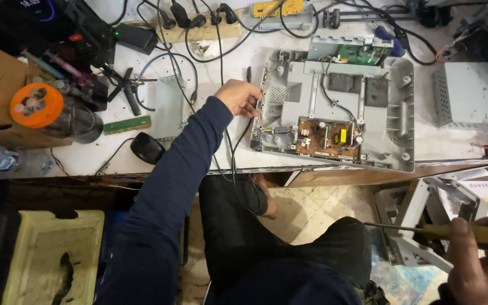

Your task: Unscrewing and removing internal base plates and circuit boards from an electronic device during disassembly.

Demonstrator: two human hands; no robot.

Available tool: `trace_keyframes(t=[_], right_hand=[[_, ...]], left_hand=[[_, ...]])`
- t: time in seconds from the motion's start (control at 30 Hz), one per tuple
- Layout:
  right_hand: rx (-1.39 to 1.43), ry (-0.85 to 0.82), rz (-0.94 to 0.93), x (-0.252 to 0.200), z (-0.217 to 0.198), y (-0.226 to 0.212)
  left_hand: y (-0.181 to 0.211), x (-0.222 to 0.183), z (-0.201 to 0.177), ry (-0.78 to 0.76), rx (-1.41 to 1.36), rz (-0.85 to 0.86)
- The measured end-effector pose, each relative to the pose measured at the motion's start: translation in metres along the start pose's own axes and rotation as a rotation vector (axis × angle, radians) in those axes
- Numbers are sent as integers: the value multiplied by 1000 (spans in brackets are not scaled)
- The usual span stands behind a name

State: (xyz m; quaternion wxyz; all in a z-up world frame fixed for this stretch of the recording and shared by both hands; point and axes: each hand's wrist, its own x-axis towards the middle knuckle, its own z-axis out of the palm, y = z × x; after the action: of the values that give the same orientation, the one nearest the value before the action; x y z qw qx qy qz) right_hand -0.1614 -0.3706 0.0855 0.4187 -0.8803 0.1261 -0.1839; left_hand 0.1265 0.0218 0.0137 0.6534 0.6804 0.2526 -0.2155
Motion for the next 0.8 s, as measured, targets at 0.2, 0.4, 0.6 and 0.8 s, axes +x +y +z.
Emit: trace_keyframes(t=[0.2, 0.4, 0.6, 0.8], right_hand=[[7, 61, -105, -3, 3, 13], [44, 18, -70, -4, 4, -13], [112, 32, -61, -3, 6, 8], [105, 64, -61, -3, 7, 11]], left_hand=[[1, -21, 3, 42, 194, 216], [7, -49, 10, 94, 496, 507], [13, -39, 6, 60, 559, 452], [21, -31, 8, 67, 472, 354]])
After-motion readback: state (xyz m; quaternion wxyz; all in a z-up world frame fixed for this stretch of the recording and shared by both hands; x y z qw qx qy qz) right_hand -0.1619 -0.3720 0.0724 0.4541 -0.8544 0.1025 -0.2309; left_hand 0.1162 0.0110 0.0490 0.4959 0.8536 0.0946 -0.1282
